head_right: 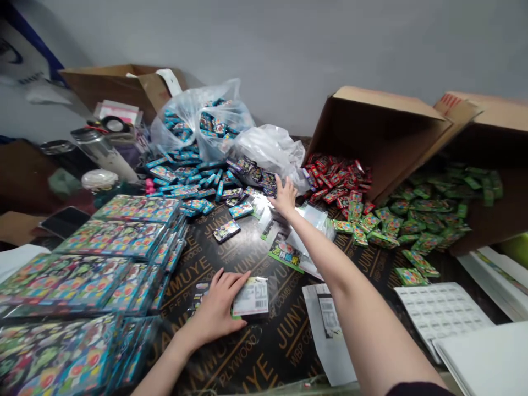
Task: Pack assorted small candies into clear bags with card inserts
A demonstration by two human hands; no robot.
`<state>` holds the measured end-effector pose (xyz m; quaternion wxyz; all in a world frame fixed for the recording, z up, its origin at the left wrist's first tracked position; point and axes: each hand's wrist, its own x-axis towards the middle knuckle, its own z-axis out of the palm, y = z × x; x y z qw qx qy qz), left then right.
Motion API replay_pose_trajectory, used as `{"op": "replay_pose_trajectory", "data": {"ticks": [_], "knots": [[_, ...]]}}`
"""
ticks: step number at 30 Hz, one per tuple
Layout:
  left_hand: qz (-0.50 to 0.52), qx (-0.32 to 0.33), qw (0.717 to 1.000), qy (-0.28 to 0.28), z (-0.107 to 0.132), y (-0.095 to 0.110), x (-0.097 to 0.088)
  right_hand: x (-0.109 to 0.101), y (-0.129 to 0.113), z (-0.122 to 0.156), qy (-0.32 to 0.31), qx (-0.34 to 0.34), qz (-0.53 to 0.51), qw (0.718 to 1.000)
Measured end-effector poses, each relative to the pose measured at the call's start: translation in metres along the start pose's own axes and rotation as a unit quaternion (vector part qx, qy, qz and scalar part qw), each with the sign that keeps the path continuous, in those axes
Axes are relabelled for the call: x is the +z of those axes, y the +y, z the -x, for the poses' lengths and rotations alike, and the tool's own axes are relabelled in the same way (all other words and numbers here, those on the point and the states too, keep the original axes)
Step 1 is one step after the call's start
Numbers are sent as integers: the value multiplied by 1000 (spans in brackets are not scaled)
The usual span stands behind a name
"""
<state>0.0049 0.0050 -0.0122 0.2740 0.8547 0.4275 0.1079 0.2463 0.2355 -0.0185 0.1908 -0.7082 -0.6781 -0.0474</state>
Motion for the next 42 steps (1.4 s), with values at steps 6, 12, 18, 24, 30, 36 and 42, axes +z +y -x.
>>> {"op": "replay_pose_trajectory", "data": {"ticks": [6, 12, 18, 24, 30, 36, 42], "knots": [[11, -8, 1000, -10, -1, -2, 1, 19, -19, -52, -2, -53, 60, 997], [12, -8, 1000, -7, -1, -9, 7, 6, 3, -31, -4, -204, 32, 978], [5, -6, 1000, -2, -3, -10, 7, -20, 84, -34, 210, 106, 56, 970], [-4, -8, 1000, -8, -4, -12, 8, -27, 131, -77, 82, 184, -26, 979], [-5, -5, 1000, -8, -4, -11, 7, -30, 142, -111, -62, 221, -50, 972], [-3, -11, 1000, -12, -4, -12, 8, -21, 139, -98, -55, 224, -15, 973], [-2, -6, 1000, -8, -2, -11, 8, -55, 140, -53, 70, 189, -122, 972]]}}
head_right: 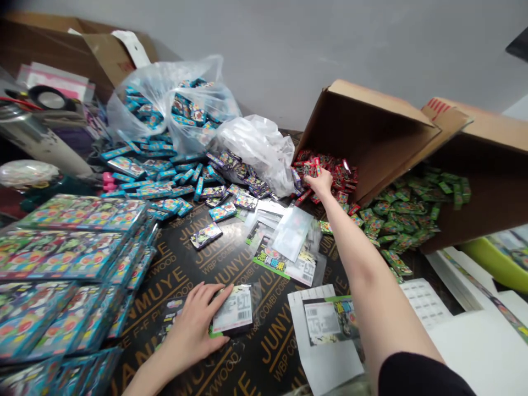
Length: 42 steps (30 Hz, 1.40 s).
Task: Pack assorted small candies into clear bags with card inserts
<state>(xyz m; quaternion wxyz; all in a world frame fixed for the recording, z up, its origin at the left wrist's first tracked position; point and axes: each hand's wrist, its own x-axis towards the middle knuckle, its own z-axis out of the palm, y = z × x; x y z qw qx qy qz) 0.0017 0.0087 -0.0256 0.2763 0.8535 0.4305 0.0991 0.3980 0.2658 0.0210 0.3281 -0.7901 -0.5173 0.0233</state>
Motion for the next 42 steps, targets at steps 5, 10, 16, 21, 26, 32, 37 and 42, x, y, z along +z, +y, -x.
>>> {"op": "replay_pose_trajectory", "data": {"ticks": [5, 10, 16, 21, 26, 32, 37, 42], "knots": [[-11, 13, 1000, 5, 4, 6, -3, -25, -15, 75, -2, 27, -341, 940], [-13, 34, 999, 1, 7, 9, -4, -15, -44, 150, -145, 50, -451, 879], [165, -7, 979, 123, 2, 41, -14, -30, -89, 231, -187, -87, -404, 891], [405, -64, 872, 267, -20, 71, -24, -42, -109, 292, -229, -250, -313, 887], [579, -141, 760, 258, -21, 56, -26, -46, -101, 290, -274, -285, -252, 883], [651, -180, 720, 158, 1, 63, -29, -82, -91, 295, -282, -364, -187, 868], [635, -141, 758, 57, 4, 75, -27, -104, -85, 313, -311, -416, -291, 803], [216, -78, 969, 91, 8, 54, -14, -105, -54, 309, -242, -338, -269, 868]]}}
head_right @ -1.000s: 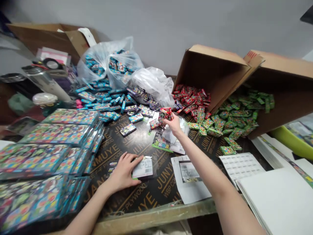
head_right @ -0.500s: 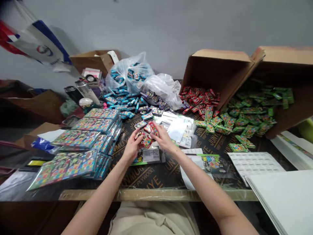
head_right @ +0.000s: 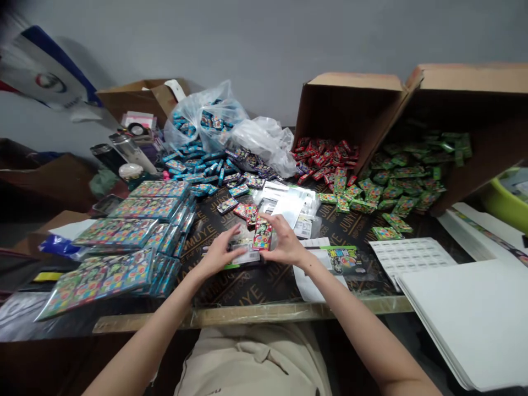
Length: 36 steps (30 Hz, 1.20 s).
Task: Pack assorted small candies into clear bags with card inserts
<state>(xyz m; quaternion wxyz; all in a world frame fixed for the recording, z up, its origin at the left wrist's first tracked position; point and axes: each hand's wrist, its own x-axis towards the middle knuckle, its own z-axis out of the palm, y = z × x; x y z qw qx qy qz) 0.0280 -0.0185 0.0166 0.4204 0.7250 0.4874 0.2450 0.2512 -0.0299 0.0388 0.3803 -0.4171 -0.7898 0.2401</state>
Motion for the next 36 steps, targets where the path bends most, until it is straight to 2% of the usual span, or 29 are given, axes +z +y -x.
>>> {"op": "replay_pose_trajectory", "data": {"ticks": [2, 4, 6, 9, 13, 17, 19, 21, 22, 23, 24, 26, 27, 28, 29, 30, 32, 34, 36], "knots": [[-172, 54, 983, -36, 3, -12, 4, -1, 12, 10, 3, 25, 37, 999], [-249, 78, 964, -56, 8, -19, 8, 1, 21, 20, -3, 43, 72, 996], [-264, 89, 959, -46, 12, -22, 11, 4, 25, 29, -9, 56, 88, 994], [-249, 98, 963, -25, 17, -19, 11, 7, 23, 37, -41, 47, 31, 998], [-229, 134, 963, -47, 19, -10, 8, 10, 20, 42, -77, 24, -46, 996], [-233, 126, 964, -1, 14, -9, 9, 12, 11, 47, -1, 86, 40, 995], [-235, 115, 965, 18, 9, -11, 11, 9, 7, 46, -26, 91, 54, 994], [-243, 118, 963, 11, 5, -14, 13, -3, 14, 42, -57, 87, 66, 992], [-251, 121, 960, 4, 5, -15, 15, -14, 22, 39, -35, 105, 91, 990], [-260, 123, 958, -4, 4, -16, 16, -27, 34, 36, 16, 143, 131, 981], [-271, 124, 955, -12, 4, -18, 17, -42, 49, 32, 94, 199, 182, 958], [-293, 123, 948, -27, 5, -20, 20, -75, 86, 27, 206, 332, 288, 874], [-304, 122, 944, -36, 6, -22, 21, -90, 105, 26, 222, 388, 331, 831], [-313, 121, 941, -45, 6, -24, 22, -104, 122, 26, 214, 427, 358, 802], [-319, 118, 939, -53, 6, -27, 23, -116, 136, 27, 198, 448, 377, 786], [-322, 116, 938, -60, 6, -29, 23, -126, 147, 29, 179, 456, 387, 781], [-320, 111, 939, -63, 7, -31, 22, -140, 157, 34, 157, 448, 391, 788], [-302, 105, 946, -48, 9, -28, 19, -146, 151, 38, 161, 438, 394, 792], [-255, 93, 962, -11, 11, -16, 16, -143, 131, 40, 198, 404, 383, 807]]}}
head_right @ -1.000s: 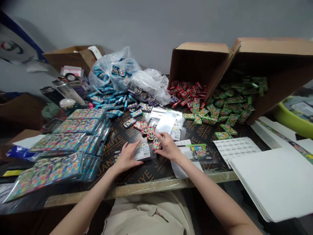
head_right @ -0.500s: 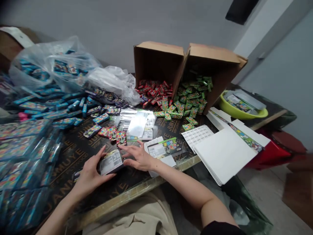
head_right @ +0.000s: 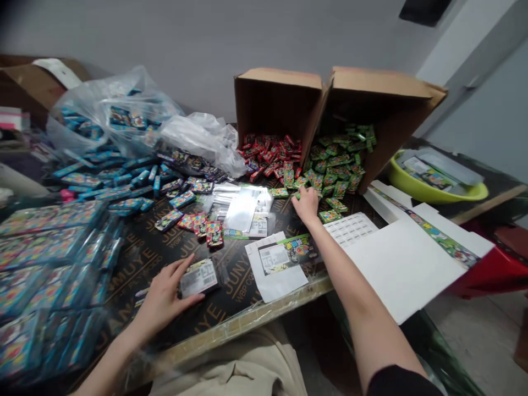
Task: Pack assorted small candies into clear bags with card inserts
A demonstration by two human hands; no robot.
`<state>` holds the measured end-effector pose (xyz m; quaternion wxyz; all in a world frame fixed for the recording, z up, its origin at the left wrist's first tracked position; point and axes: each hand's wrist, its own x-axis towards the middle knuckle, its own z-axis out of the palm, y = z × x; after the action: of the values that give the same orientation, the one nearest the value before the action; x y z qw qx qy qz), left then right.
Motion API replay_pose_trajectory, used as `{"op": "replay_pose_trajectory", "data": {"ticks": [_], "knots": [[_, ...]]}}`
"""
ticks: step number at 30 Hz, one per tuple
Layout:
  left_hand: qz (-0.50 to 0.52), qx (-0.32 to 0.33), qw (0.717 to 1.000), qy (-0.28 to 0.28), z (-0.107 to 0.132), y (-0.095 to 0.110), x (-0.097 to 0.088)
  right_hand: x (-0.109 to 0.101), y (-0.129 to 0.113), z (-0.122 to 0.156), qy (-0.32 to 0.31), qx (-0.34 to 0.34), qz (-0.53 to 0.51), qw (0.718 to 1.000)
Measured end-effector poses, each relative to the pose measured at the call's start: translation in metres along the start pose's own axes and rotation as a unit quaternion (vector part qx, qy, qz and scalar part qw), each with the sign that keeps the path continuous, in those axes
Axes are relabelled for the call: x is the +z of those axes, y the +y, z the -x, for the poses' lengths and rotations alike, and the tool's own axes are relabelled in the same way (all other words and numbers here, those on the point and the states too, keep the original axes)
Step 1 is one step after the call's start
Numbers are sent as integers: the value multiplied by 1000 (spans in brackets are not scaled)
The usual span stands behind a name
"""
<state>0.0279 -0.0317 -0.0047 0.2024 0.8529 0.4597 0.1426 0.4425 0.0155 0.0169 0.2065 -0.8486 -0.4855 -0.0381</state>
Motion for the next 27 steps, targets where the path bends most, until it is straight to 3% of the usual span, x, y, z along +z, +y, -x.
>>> {"op": "replay_pose_trajectory", "data": {"ticks": [2, 4, 7, 9, 11, 13, 15, 16, 18, 20, 23, 25, 27], "knots": [[78, -29, 995, 52, -5, 19, -9, -15, -21, 25, 13, -52, -97, 994], [173, -50, 980, 81, -13, 43, -14, -28, -51, 58, -79, -125, -221, 964], [333, -84, 939, 3, -23, 75, -14, -38, -97, 108, -280, -187, -337, 879], [443, -137, 885, -49, -24, 84, -10, -38, -117, 130, -348, -192, -393, 829], [547, -201, 811, -58, -19, 83, -8, -37, -125, 141, -336, -215, -427, 811], [616, -249, 746, -46, -12, 77, -8, -35, -127, 147, -285, -278, -413, 819], [631, -263, 729, -40, -6, 69, -9, -33, -127, 153, -252, -354, -365, 824], [622, -257, 739, -41, -3, 66, -10, -33, -127, 157, -242, -380, -342, 825], [576, -228, 784, -41, -1, 58, -11, -30, -128, 162, -222, -403, -316, 830], [468, -196, 862, -2, 0, 45, -12, -26, -126, 162, -186, -395, -299, 849], [210, -111, 970, 49, 2, 21, -11, -15, -117, 155, -142, -371, -261, 880], [76, -43, 996, 4, 4, 8, -7, -6, -111, 150, -143, -373, -228, 888], [14, -10, 999, -42, 8, 0, -3, 1, -106, 149, -168, -386, -204, 884]]}}
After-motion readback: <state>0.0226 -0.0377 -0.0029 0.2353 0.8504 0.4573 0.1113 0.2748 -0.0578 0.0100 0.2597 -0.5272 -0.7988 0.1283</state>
